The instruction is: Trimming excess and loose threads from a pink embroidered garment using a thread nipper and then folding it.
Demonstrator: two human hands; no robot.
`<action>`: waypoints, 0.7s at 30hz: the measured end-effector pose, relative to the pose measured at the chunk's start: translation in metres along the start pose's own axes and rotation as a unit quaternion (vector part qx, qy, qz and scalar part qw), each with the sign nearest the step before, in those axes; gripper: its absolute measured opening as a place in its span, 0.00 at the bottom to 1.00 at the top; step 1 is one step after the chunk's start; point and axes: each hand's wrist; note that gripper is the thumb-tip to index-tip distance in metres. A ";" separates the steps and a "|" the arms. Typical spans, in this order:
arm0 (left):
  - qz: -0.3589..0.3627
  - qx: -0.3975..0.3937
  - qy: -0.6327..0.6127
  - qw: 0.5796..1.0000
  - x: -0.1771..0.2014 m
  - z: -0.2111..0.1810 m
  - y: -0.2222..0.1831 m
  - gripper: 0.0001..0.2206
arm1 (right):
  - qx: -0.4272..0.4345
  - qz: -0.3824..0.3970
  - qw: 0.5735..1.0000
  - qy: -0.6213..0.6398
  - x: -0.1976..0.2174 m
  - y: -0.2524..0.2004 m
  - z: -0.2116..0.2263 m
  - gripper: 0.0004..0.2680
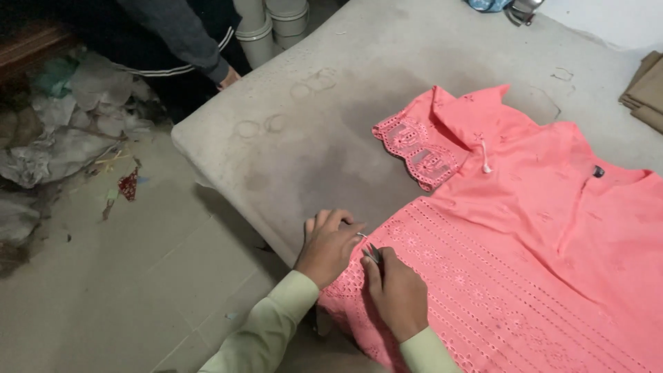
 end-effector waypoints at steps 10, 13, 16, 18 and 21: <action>-0.090 -0.094 -0.011 0.992 -0.003 0.007 -0.001 0.07 | -0.056 -0.013 0.998 -0.027 -0.004 0.009 0.015 0.14; -0.080 -0.106 -0.041 0.990 0.001 0.005 0.001 0.07 | -0.052 -0.028 0.998 -0.017 -0.003 0.012 0.018 0.13; -0.061 -0.080 -0.069 0.993 0.004 -0.004 -0.001 0.08 | -0.037 -0.041 0.998 -0.014 -0.007 0.013 0.013 0.13; -0.047 -0.051 -0.083 0.994 0.003 -0.008 -0.002 0.09 | -0.025 -0.045 0.999 -0.016 -0.008 0.015 0.010 0.13; -0.050 -0.037 -0.081 0.995 -0.003 -0.009 -0.007 0.08 | -0.015 -0.045 0.999 -0.019 -0.010 0.015 0.007 0.12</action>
Point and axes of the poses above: each hand's wrist, its own y-axis towards the middle knuckle, its own x-axis out of the back of the hand, z = x × y, and after that the axes turned 5 degrees about y, right-handed
